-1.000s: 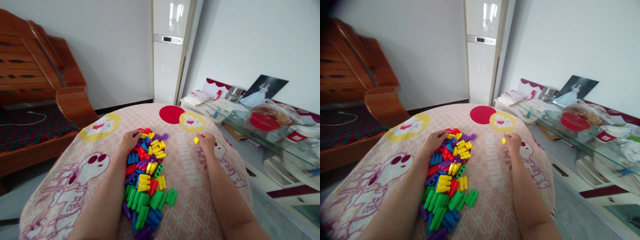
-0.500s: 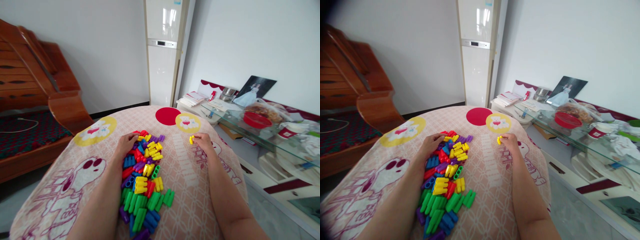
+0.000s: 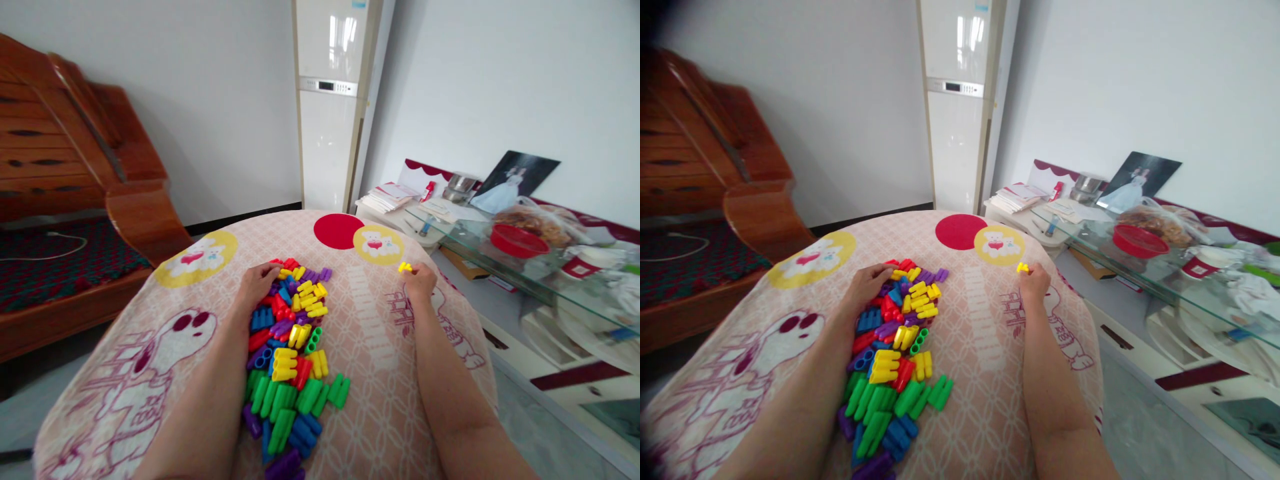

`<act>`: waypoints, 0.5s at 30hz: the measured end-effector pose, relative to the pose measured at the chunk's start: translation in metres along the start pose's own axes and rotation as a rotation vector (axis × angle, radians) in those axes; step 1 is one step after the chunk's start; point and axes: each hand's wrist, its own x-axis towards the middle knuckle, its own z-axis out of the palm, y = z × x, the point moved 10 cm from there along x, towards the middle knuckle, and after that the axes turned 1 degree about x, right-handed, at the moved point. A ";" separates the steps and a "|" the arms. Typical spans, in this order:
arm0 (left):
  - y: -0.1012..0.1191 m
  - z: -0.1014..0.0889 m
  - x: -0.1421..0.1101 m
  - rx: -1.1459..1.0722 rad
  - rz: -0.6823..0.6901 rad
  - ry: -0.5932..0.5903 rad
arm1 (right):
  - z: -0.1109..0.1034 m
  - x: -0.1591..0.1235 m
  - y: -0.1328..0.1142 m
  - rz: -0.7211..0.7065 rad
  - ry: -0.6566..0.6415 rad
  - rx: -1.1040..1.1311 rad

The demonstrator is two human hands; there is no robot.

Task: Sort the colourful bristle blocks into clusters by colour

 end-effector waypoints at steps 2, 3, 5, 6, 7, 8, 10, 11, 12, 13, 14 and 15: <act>0.001 0.001 -0.001 0.001 0.009 0.005 | -0.009 -0.004 -0.012 -0.047 0.051 -0.024; 0.001 0.001 -0.002 0.002 0.011 0.006 | -0.015 -0.007 -0.021 -0.086 0.088 -0.010; 0.002 0.003 -0.003 0.005 0.010 0.002 | -0.025 -0.015 -0.048 -0.191 0.144 0.059; 0.002 0.003 -0.003 0.005 0.010 0.002 | -0.028 -0.020 -0.063 -0.245 0.152 0.104; 0.002 0.004 -0.003 0.003 0.012 -0.001 | -0.030 -0.025 -0.080 -0.292 0.136 0.153; 0.002 0.004 -0.003 0.000 0.012 -0.001 | -0.029 -0.032 -0.097 -0.329 0.096 0.211; 0.002 0.005 -0.003 -0.015 0.018 -0.010 | -0.019 -0.050 -0.132 -0.387 -0.098 0.374; 0.001 0.005 -0.003 -0.024 0.022 -0.014 | -0.010 -0.063 -0.152 -0.418 -0.260 0.469; 0.001 0.006 -0.003 -0.034 0.026 -0.018 | 0.000 -0.081 -0.171 -0.446 -0.443 0.552; 0.001 0.006 -0.003 -0.041 0.029 -0.019 | 0.009 -0.103 -0.189 -0.482 -0.635 0.608; 0.001 0.006 -0.004 -0.046 0.030 -0.018 | 0.016 -0.127 -0.205 -0.525 -0.808 0.630; 0.001 0.006 -0.004 -0.047 0.030 -0.016 | 0.019 -0.151 -0.218 -0.574 -0.936 0.627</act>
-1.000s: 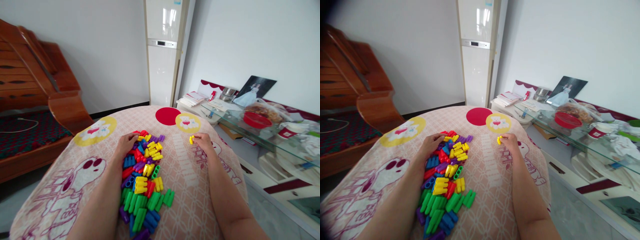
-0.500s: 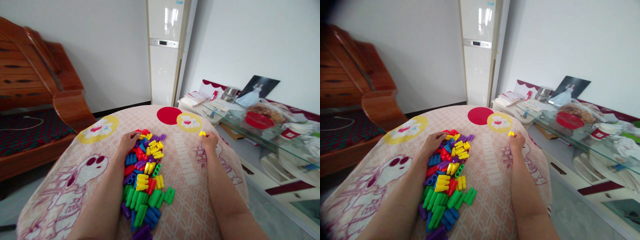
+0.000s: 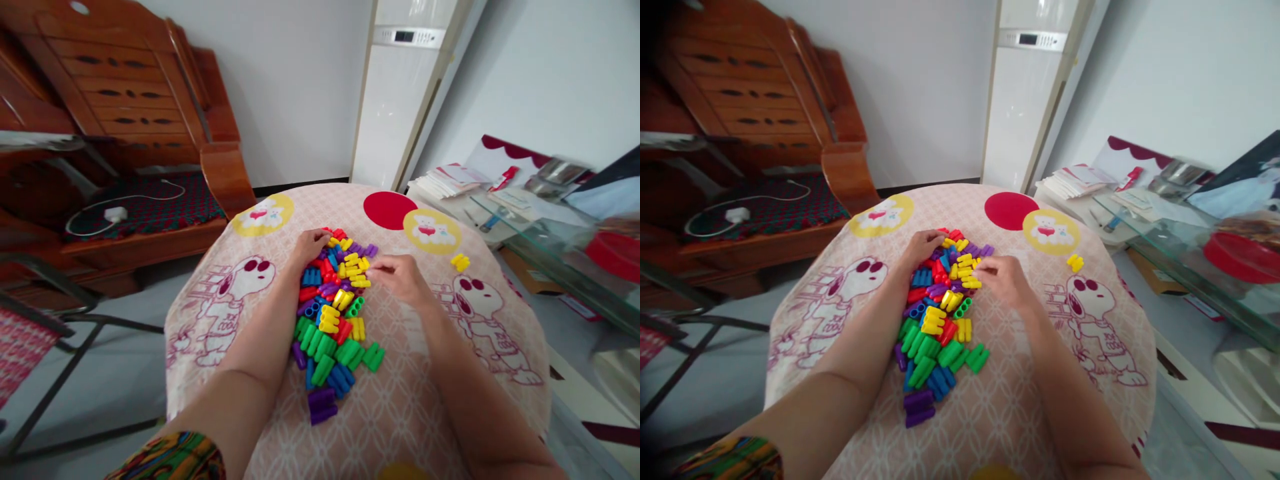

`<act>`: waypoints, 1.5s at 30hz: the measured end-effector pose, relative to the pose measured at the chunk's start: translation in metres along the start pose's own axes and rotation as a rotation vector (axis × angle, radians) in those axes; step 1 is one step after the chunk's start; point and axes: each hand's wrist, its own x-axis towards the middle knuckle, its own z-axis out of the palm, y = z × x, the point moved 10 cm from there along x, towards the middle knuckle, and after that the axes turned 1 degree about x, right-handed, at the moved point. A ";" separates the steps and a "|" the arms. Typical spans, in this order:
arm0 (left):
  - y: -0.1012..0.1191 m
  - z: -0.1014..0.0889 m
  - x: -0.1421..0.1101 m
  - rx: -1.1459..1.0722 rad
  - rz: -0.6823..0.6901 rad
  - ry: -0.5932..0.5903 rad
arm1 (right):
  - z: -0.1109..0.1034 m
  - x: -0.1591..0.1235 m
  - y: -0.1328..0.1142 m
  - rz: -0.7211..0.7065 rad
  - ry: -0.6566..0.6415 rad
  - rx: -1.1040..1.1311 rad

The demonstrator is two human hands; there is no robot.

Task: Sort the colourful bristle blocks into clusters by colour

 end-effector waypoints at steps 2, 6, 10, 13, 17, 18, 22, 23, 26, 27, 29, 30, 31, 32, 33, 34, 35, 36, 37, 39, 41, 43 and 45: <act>0.000 0.000 -0.001 0.001 0.001 0.003 | 0.038 -0.006 -0.016 -0.034 -0.168 -0.061; 0.001 0.001 0.000 0.006 0.003 0.001 | 0.071 -0.015 -0.031 -0.088 -0.248 -0.329; -0.001 0.001 0.002 0.026 -0.006 0.013 | 0.062 -0.013 -0.029 -0.027 -0.248 -0.237; -0.003 0.000 0.003 0.040 -0.011 0.011 | 0.033 -0.006 -0.013 0.067 -0.204 0.074; -0.003 -0.001 0.006 0.068 -0.014 -0.014 | -0.041 -0.003 0.045 0.275 0.080 0.232; -0.003 -0.002 0.007 0.076 -0.015 -0.016 | -0.060 -0.007 0.064 0.335 0.168 0.217; -0.003 -0.004 0.007 0.116 -0.032 -0.013 | -0.116 -0.036 0.132 0.580 0.483 0.203; -0.003 -0.005 0.007 0.120 -0.036 -0.009 | -0.122 -0.043 0.145 0.629 0.526 0.211; -0.002 -0.005 0.007 0.111 -0.035 -0.007 | -0.126 -0.058 0.165 0.727 0.496 0.201; -0.001 -0.005 0.007 0.108 -0.035 -0.008 | -0.125 -0.060 0.167 0.743 0.442 0.180; -0.001 -0.006 0.006 0.109 -0.034 -0.004 | -0.121 -0.063 0.167 0.759 0.315 0.132; -0.001 -0.006 0.006 0.112 -0.036 -0.003 | -0.122 -0.063 0.167 0.760 0.285 0.103; -0.001 -0.006 0.006 0.116 -0.037 -0.002 | -0.125 -0.064 0.166 0.757 0.292 0.067; -0.001 -0.006 0.006 0.120 -0.037 -0.002 | -0.131 -0.063 0.164 0.746 0.334 0.017; 0.000 -0.006 0.006 0.122 -0.036 -0.004 | -0.137 -0.061 0.160 0.720 0.392 -0.051; 0.000 -0.006 0.006 0.122 -0.036 -0.005 | -0.143 -0.057 0.154 0.677 0.451 -0.141; 0.001 -0.006 0.006 0.120 -0.036 -0.006 | -0.144 -0.052 0.146 0.623 0.488 -0.248; 0.001 -0.007 0.006 0.117 -0.038 -0.004 | -0.142 -0.045 0.138 0.569 0.489 -0.363; 0.002 -0.007 0.005 0.112 -0.040 -0.002 | -0.135 -0.038 0.131 0.524 0.457 -0.478; 0.002 -0.008 0.005 0.104 -0.046 0.001 | -0.118 -0.027 0.122 0.493 0.351 -0.673; 0.002 -0.008 0.005 0.101 -0.048 0.001 | -0.111 -0.026 0.121 0.542 0.266 -0.792; 0.002 -0.007 0.005 0.101 -0.043 -0.001 | -0.116 -0.032 0.122 0.605 0.233 -0.826; 0.001 -0.007 0.006 0.106 -0.038 -0.004 | -0.125 -0.038 0.124 0.622 0.199 -0.784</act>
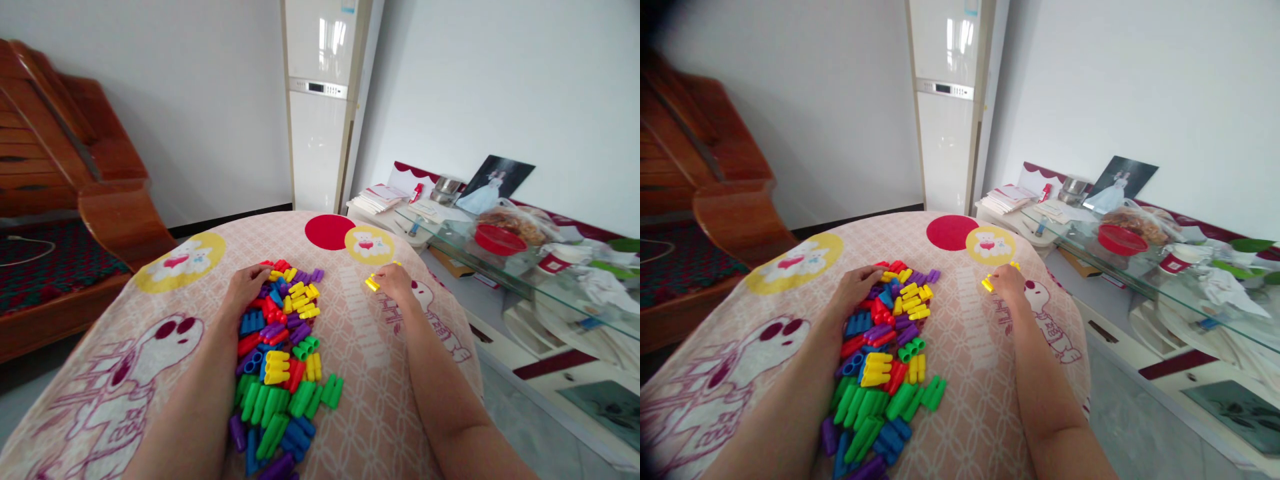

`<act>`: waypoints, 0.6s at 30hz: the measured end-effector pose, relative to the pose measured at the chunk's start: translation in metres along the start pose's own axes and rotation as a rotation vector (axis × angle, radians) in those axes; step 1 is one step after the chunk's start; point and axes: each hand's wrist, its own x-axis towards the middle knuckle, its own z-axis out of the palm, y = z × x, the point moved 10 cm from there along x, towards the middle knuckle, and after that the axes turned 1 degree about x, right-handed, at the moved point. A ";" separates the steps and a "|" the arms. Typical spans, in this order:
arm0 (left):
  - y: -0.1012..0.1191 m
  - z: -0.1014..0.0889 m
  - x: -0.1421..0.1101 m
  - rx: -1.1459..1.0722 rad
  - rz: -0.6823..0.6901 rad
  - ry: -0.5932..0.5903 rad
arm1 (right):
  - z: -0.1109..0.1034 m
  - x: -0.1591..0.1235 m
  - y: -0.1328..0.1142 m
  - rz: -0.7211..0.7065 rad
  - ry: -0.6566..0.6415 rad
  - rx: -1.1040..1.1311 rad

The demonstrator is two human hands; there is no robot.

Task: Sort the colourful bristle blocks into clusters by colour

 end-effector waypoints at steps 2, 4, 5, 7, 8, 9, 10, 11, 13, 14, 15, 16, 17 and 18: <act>-0.001 0.001 0.001 0.006 0.004 -0.004 | -0.001 0.000 0.013 -0.006 -0.077 0.090; -0.002 0.002 0.001 0.009 0.003 -0.010 | -0.002 0.001 0.032 0.053 -0.114 0.210; -0.002 0.003 0.001 0.008 0.003 -0.011 | -0.005 0.002 0.044 0.107 -0.088 0.266; -0.002 0.003 0.001 0.012 0.002 -0.012 | -0.016 0.004 0.064 0.209 0.046 0.346; -0.002 0.002 0.001 0.017 0.001 -0.010 | -0.022 0.004 0.072 0.243 0.125 0.370; -0.002 0.002 0.001 0.022 -0.001 -0.007 | -0.025 0.004 0.077 0.265 0.190 0.387; -0.002 0.001 0.000 0.026 -0.003 -0.004 | -0.027 0.005 0.080 0.276 0.235 0.397; -0.001 0.001 0.000 0.028 -0.005 -0.004 | -0.027 0.006 0.081 0.278 0.259 0.399; -0.001 0.001 0.000 0.021 -0.008 -0.005 | -0.024 0.007 0.080 0.266 0.288 0.379; 0.000 0.001 0.000 0.016 -0.009 -0.007 | -0.023 0.008 0.079 0.258 0.300 0.357; 0.000 0.001 0.000 0.011 -0.009 -0.009 | -0.022 0.009 0.077 0.249 0.308 0.328; 0.001 0.001 0.000 0.008 -0.008 -0.010 | -0.021 0.009 0.075 0.242 0.309 0.296; 0.001 0.001 -0.001 0.007 -0.007 -0.010 | -0.019 0.009 0.072 0.238 0.306 0.263; 0.002 0.000 -0.001 0.010 -0.005 -0.007 | -0.018 0.009 0.070 0.235 0.297 0.230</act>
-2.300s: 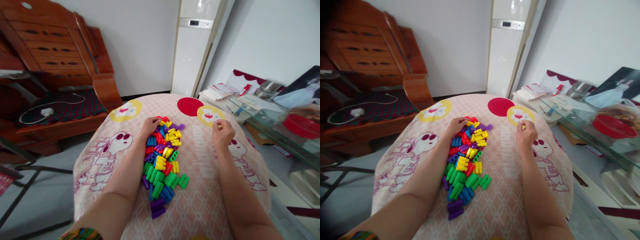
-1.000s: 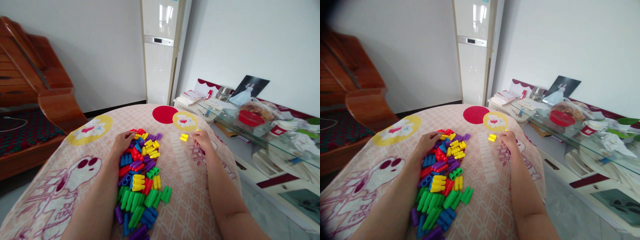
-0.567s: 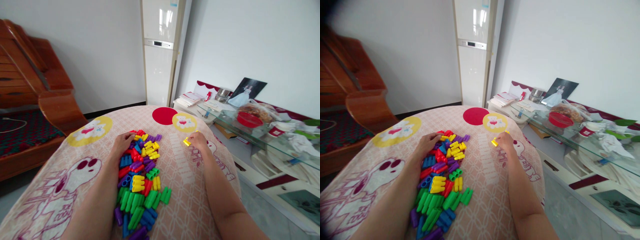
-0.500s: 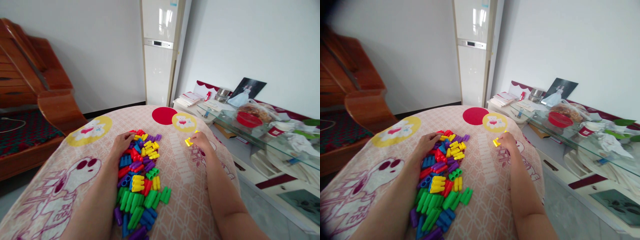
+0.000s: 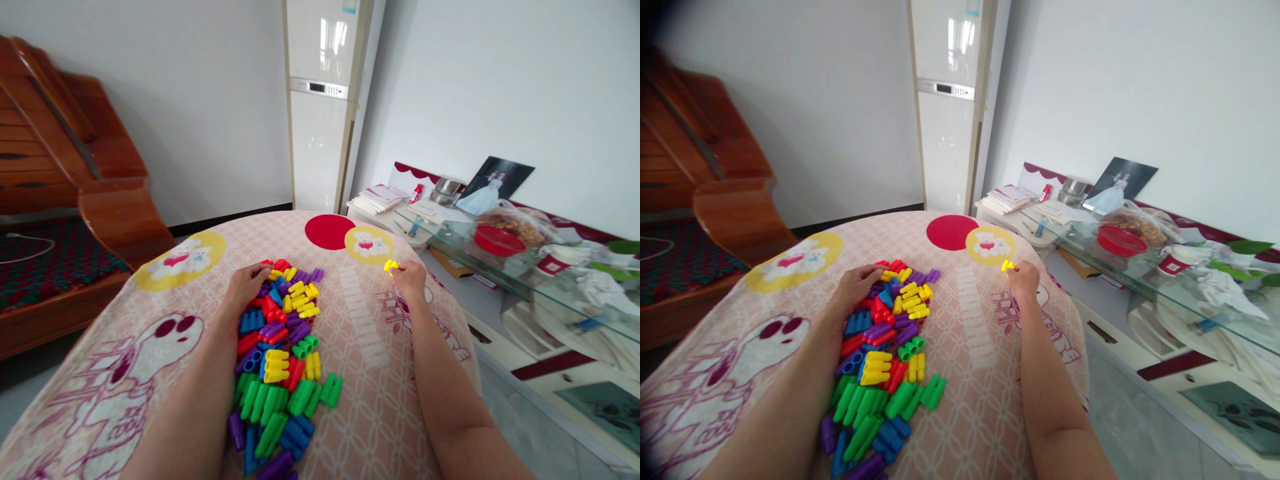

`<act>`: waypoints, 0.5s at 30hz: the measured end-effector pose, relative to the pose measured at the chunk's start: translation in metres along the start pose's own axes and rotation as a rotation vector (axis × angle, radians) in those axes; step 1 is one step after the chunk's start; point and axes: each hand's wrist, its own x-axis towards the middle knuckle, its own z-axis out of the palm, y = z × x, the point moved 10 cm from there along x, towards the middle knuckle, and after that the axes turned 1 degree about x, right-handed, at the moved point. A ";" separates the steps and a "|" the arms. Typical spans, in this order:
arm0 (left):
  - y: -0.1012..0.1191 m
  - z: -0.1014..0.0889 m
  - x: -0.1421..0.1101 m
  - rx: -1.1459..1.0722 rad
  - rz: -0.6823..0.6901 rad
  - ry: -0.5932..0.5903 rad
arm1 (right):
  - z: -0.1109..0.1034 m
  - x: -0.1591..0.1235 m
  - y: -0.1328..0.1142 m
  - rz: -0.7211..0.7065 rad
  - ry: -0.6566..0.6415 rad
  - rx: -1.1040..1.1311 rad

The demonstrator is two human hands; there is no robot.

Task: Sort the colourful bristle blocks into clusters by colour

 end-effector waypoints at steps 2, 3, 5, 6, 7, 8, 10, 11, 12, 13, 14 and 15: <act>0.001 -0.001 0.000 0.011 0.006 0.005 | 0.003 -0.002 -0.003 -0.012 -0.010 -0.071; 0.001 -0.001 0.000 0.016 0.006 0.006 | 0.003 -0.004 -0.005 -0.019 -0.010 -0.108; 0.001 -0.002 -0.001 0.016 0.002 0.004 | 0.004 -0.006 -0.007 -0.029 -0.006 -0.168; 0.002 -0.001 -0.001 0.014 0.003 0.003 | 0.004 -0.006 -0.008 -0.032 -0.003 -0.188; 0.002 -0.001 -0.001 0.011 0.005 0.002 | 0.004 -0.007 -0.008 -0.033 0.001 -0.198; 0.002 -0.002 -0.001 0.009 0.006 0.005 | 0.004 -0.007 -0.007 -0.035 0.004 -0.200; 0.002 -0.002 -0.001 0.003 0.010 0.015 | 0.004 -0.007 -0.006 -0.028 0.011 -0.198; 0.002 -0.002 -0.001 -0.001 0.010 0.019 | 0.004 -0.006 -0.004 -0.023 0.015 -0.198; 0.002 -0.002 -0.001 -0.007 0.011 0.019 | 0.004 -0.006 -0.003 -0.019 0.016 -0.200; 0.001 -0.001 0.000 -0.012 0.010 0.017 | 0.004 -0.006 -0.003 -0.017 0.012 -0.202; 0.000 -0.001 0.000 -0.015 0.011 0.013 | 0.004 -0.006 -0.002 -0.013 0.006 -0.204; -0.001 0.000 0.001 -0.015 0.011 0.009 | 0.004 -0.006 -0.001 -0.011 -0.004 -0.208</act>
